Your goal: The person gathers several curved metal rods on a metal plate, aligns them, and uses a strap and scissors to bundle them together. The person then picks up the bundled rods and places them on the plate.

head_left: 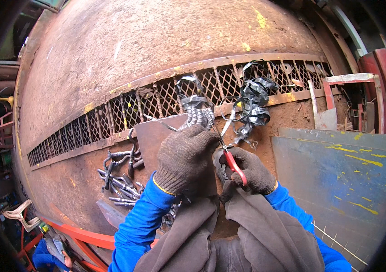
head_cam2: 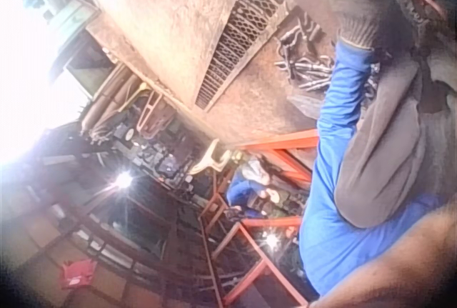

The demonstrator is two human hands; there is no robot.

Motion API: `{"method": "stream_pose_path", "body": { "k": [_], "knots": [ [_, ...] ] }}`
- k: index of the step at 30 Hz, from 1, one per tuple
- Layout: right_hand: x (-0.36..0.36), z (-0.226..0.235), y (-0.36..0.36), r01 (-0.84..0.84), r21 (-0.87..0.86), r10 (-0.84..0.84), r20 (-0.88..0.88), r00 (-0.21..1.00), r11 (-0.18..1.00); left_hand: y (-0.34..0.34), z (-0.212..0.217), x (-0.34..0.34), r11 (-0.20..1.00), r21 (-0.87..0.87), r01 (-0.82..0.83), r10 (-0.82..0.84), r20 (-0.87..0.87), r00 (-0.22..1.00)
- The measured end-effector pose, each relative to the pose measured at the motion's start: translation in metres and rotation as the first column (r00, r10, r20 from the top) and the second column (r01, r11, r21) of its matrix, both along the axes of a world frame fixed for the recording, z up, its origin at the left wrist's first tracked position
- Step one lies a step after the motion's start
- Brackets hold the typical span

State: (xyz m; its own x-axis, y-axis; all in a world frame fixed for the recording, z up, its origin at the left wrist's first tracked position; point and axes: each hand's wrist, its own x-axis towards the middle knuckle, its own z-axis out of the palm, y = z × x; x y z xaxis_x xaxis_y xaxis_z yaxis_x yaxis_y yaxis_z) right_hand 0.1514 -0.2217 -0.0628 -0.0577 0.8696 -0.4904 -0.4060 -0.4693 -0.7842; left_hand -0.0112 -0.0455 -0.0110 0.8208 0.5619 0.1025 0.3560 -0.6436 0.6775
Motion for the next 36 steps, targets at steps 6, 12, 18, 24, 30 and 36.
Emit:
{"method": "stream_pose_path", "body": {
  "k": [6, 12, 18, 24, 30, 36],
  "knots": [
    [0.000, -0.007, -0.007, -0.003, 0.051, -0.002, 0.095, 0.995, 0.999, -0.001, 0.001, 0.000, 1.000, -0.015, -0.013, 0.012, -0.036, 0.999],
    [-0.009, -0.007, -0.012, 0.114, 0.010, -0.114, 0.007, 0.993, 0.993, -0.003, -0.001, 0.000, 0.999, 0.015, -0.031, 0.031, -0.038, 0.999],
    [-0.003, 0.005, -0.009, 0.176, 0.035, -0.173, -0.081, 0.982, 0.984, -0.001, 0.011, -0.005, 0.993, -0.050, -0.110, 0.111, 0.022, 0.994],
    [0.003, 0.066, 0.007, 0.282, 0.064, -0.242, -0.355, 0.903, 0.957, 0.028, 0.020, -0.057, 0.613, -0.268, -0.743, 0.765, -0.036, 0.643],
    [-0.018, 0.051, 0.022, -0.162, 0.027, 0.156, -0.469, 0.869, 0.986, 0.043, 0.010, -0.054, 0.336, -0.838, -0.429, 0.515, -0.218, 0.829],
    [-0.028, 0.010, 0.026, -0.255, 0.076, 0.264, -0.389, 0.883, 0.964, 0.035, 0.015, -0.047, 0.493, -0.748, -0.445, 0.592, -0.087, 0.801]
  ]
}}
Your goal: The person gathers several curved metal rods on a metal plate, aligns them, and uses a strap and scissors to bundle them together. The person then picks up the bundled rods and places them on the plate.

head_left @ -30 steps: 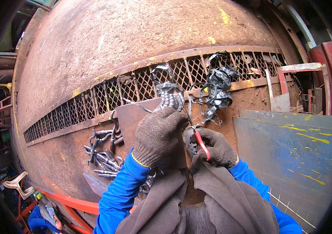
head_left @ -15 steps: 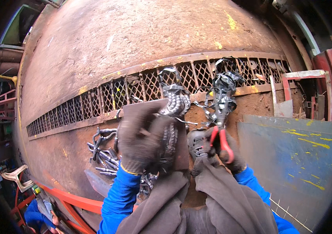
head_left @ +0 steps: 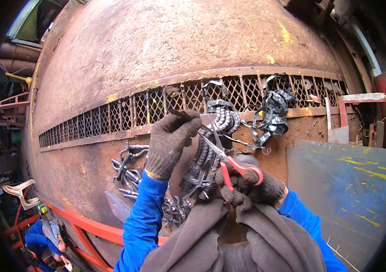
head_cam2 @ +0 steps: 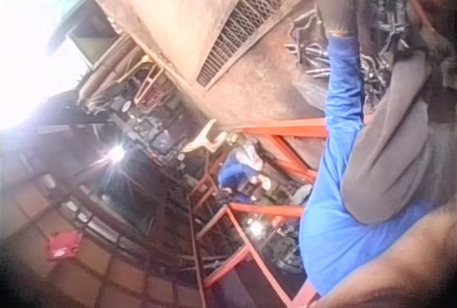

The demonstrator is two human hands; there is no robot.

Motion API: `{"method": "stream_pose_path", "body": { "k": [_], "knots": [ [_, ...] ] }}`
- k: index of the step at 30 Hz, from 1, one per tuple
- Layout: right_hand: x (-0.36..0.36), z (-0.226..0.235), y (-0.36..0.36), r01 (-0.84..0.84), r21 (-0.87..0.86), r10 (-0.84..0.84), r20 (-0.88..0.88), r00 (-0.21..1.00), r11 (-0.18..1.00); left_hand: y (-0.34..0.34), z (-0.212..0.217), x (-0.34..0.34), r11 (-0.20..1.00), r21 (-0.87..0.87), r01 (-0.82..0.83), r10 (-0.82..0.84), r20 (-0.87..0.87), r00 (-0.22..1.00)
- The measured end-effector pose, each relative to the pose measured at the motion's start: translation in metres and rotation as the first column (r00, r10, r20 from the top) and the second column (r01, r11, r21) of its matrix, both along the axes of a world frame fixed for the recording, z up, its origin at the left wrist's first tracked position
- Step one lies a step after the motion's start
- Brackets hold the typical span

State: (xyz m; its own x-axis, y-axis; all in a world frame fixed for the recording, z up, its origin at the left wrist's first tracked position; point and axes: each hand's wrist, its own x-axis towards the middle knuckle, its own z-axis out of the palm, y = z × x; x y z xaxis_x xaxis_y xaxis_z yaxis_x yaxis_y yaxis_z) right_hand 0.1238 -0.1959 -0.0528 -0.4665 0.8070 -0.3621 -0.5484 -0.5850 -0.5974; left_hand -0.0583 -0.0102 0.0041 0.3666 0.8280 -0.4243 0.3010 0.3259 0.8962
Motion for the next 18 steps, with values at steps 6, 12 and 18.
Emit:
{"method": "stream_pose_path", "body": {
  "k": [6, 12, 18],
  "knots": [
    [-0.008, 0.008, 0.010, 0.102, -0.176, -0.124, -0.115, 0.986, 0.979, -0.022, -0.007, -0.003, 0.916, 0.401, 0.004, -0.012, 0.018, 1.000],
    [-0.011, 0.026, 0.032, 0.098, -0.142, -0.114, -0.108, 0.988, 0.985, -0.032, 0.003, -0.006, 0.766, 0.627, 0.144, -0.018, -0.203, 0.979],
    [-0.016, 0.022, 0.035, 0.176, -0.069, -0.181, -0.072, 0.981, 0.982, -0.035, 0.004, -0.001, 0.728, 0.679, 0.089, 0.042, -0.174, 0.984]
  ]
}}
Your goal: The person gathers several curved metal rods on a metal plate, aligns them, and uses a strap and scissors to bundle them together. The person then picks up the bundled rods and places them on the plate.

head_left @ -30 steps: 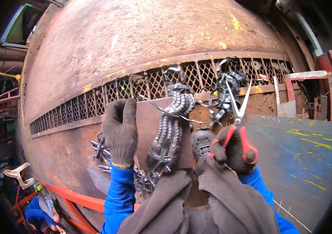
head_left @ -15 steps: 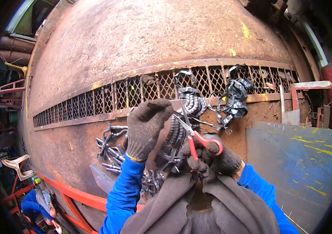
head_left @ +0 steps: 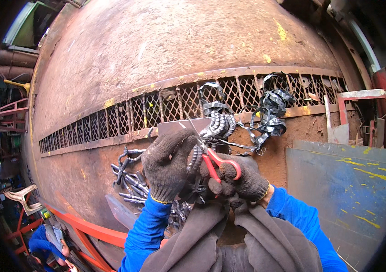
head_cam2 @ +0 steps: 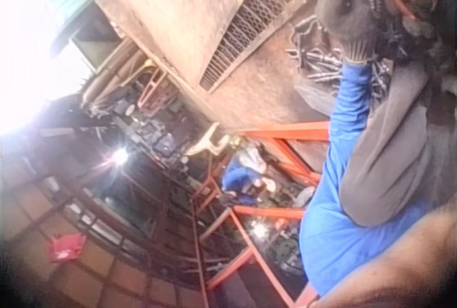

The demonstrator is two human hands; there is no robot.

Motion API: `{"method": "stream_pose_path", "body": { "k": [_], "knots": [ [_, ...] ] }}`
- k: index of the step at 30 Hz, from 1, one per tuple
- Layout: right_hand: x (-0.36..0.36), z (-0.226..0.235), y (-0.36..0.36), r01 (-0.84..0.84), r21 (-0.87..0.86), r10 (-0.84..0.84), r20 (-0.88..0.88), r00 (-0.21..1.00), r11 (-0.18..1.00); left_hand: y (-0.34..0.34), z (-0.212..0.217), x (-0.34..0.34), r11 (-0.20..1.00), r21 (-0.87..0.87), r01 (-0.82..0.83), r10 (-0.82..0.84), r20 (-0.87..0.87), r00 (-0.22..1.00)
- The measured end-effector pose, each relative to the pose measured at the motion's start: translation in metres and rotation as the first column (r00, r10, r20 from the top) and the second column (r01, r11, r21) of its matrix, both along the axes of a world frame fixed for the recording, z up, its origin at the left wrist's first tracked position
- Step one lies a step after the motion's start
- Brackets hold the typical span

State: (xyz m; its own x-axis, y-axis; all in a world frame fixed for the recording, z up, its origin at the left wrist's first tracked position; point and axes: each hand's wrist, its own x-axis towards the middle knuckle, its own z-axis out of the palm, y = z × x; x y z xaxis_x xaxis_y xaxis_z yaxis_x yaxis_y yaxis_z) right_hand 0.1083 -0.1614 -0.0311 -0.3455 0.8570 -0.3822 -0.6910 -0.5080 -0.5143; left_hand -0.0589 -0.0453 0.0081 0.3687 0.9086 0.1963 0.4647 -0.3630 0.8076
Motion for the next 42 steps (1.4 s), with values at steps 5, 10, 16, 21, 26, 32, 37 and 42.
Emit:
{"method": "stream_pose_path", "body": {
  "k": [5, 10, 16, 21, 26, 32, 37, 42],
  "knots": [
    [0.005, 0.022, 0.010, -0.077, -0.079, 0.085, 0.094, 0.992, 0.994, 0.000, -0.003, -0.004, 0.989, 0.147, 0.010, -0.005, -0.033, 0.999],
    [0.006, 0.031, 0.013, -0.078, -0.008, 0.078, 0.224, 0.971, 0.997, 0.010, 0.022, -0.004, 0.979, 0.128, -0.158, 0.155, 0.037, 0.987],
    [0.030, 0.043, -0.014, 0.215, 0.115, -0.243, 0.433, 0.868, 0.970, 0.053, 0.000, -0.050, 0.931, -0.198, -0.308, 0.314, -0.001, 0.950],
    [0.071, 0.010, -0.046, 0.555, 0.145, -0.455, 0.752, 0.476, 0.819, 0.054, -0.009, -0.065, 0.966, 0.035, -0.256, 0.252, -0.348, 0.903],
    [0.084, -0.035, -0.085, 0.522, -0.034, -0.172, 0.924, 0.342, 0.852, 0.024, 0.001, -0.044, 0.976, -0.172, -0.134, 0.078, -0.301, 0.950],
    [0.063, -0.056, -0.101, 0.533, -0.115, -0.068, 0.948, 0.312, 0.838, -0.020, 0.028, -0.002, 0.910, -0.408, 0.071, -0.282, -0.488, 0.826],
    [0.067, -0.079, -0.122, 0.485, -0.084, 0.003, 0.986, 0.166, 0.871, -0.035, 0.006, 0.004, 0.957, -0.273, 0.098, -0.244, -0.573, 0.782],
    [0.060, -0.086, -0.136, 0.597, 0.068, -0.247, 0.943, 0.223, 0.799, -0.029, 0.001, 0.007, 0.945, -0.327, 0.027, -0.229, -0.597, 0.769]
  ]
}}
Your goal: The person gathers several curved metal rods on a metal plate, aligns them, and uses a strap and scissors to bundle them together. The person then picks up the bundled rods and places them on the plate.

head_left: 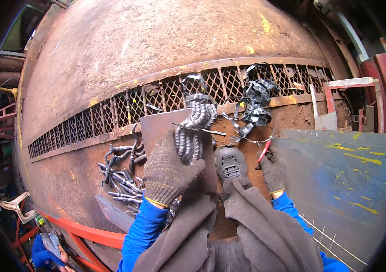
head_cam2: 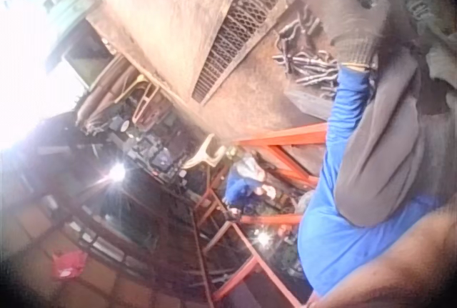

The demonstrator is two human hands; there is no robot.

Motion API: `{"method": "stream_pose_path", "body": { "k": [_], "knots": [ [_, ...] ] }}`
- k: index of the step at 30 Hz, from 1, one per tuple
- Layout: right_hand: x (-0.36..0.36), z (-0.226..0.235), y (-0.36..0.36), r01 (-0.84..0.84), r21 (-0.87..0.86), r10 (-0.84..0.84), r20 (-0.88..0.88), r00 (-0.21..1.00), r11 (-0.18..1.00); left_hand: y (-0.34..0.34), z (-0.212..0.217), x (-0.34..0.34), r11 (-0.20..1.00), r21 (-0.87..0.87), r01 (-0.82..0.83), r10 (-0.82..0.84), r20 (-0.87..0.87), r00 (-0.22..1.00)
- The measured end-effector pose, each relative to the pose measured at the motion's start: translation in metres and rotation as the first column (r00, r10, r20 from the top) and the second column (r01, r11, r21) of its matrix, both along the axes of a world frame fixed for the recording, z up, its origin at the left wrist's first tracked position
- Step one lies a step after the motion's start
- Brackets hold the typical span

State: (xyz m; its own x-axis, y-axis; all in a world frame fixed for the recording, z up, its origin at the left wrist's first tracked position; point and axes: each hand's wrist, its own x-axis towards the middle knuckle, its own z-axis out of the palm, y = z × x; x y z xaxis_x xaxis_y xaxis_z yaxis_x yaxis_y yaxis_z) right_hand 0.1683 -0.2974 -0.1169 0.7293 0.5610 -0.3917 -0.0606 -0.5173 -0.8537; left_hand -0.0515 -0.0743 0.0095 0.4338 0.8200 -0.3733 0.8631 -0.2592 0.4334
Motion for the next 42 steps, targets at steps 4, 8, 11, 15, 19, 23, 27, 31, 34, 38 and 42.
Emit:
{"method": "stream_pose_path", "body": {
  "k": [4, 8, 11, 15, 19, 23, 27, 31, 34, 38, 42],
  "knots": [
    [-0.013, -0.009, -0.031, -0.020, 0.103, 0.011, 0.088, 0.996, 0.994, 0.000, 0.007, 0.002, 0.999, 0.009, -0.035, 0.034, 0.042, 0.999],
    [-0.027, -0.014, -0.067, -0.066, -0.137, 0.074, 0.054, 0.996, 0.988, 0.001, 0.008, -0.002, 0.998, 0.029, -0.057, 0.056, 0.023, 0.998],
    [-0.029, -0.010, -0.091, -0.085, -0.374, 0.091, -0.003, 0.996, 0.924, 0.008, 0.014, -0.014, 0.975, -0.158, -0.155, 0.185, 0.192, 0.964],
    [-0.022, -0.019, -0.119, -0.184, -0.642, 0.224, -0.020, 0.974, 0.744, 0.023, 0.014, -0.027, 0.820, -0.519, -0.240, 0.441, 0.308, 0.843],
    [-0.019, -0.013, -0.115, -0.229, -0.642, 0.246, -0.064, 0.967, 0.732, 0.017, -0.009, -0.058, 0.572, -0.780, -0.254, 0.785, 0.431, 0.445],
    [-0.015, -0.007, -0.101, -0.301, -0.647, 0.333, -0.076, 0.940, 0.701, -0.003, -0.083, -0.131, 0.786, -0.502, -0.361, 0.613, 0.705, 0.355],
    [-0.018, -0.006, -0.107, -0.264, -0.673, 0.324, -0.038, 0.945, 0.691, 0.009, -0.096, -0.136, 0.641, -0.740, -0.205, 0.755, 0.655, -0.004],
    [-0.019, -0.008, -0.107, -0.278, -0.688, 0.356, -0.031, 0.934, 0.670, 0.009, -0.037, -0.098, 0.393, -0.742, 0.543, 0.918, 0.356, -0.178],
    [-0.019, -0.006, -0.108, -0.287, -0.697, 0.380, -0.023, 0.925, 0.657, 0.021, -0.016, -0.074, 0.284, -0.649, 0.705, 0.941, 0.048, -0.334],
    [-0.019, -0.007, -0.110, -0.285, -0.712, 0.393, -0.014, 0.919, 0.642, 0.026, -0.021, -0.087, 0.515, -0.767, 0.382, 0.845, 0.380, -0.376],
    [-0.018, -0.007, -0.109, -0.287, -0.724, 0.404, -0.011, 0.915, 0.628, 0.030, -0.009, -0.083, 0.513, -0.809, 0.287, 0.806, 0.339, -0.485]
  ]
}}
